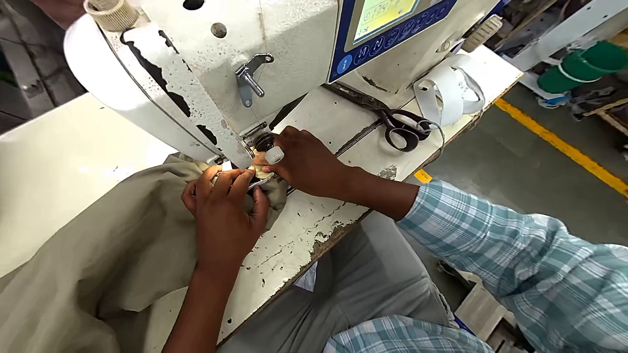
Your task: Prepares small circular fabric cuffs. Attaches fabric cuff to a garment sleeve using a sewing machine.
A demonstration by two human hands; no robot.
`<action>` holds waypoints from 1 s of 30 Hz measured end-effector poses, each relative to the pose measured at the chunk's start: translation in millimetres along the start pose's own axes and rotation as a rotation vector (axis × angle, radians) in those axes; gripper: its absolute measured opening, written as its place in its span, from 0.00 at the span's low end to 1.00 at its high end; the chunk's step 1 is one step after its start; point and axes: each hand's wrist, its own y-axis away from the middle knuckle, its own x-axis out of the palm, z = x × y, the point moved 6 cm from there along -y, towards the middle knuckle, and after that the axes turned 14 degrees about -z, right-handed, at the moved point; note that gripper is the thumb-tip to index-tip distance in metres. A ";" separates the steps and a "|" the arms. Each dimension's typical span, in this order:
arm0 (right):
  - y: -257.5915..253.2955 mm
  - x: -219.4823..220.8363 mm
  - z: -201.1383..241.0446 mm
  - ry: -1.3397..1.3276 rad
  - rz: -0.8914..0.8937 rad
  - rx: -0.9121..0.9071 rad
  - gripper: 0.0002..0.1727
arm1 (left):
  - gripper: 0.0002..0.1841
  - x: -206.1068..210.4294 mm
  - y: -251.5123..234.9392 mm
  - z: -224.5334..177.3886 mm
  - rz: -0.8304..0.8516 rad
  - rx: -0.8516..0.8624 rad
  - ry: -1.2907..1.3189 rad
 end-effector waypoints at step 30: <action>-5.1 2.9 11.1 0.170 -0.023 -0.105 0.11 | 0.20 3.5 -13.6 16.2 0.018 0.087 -0.001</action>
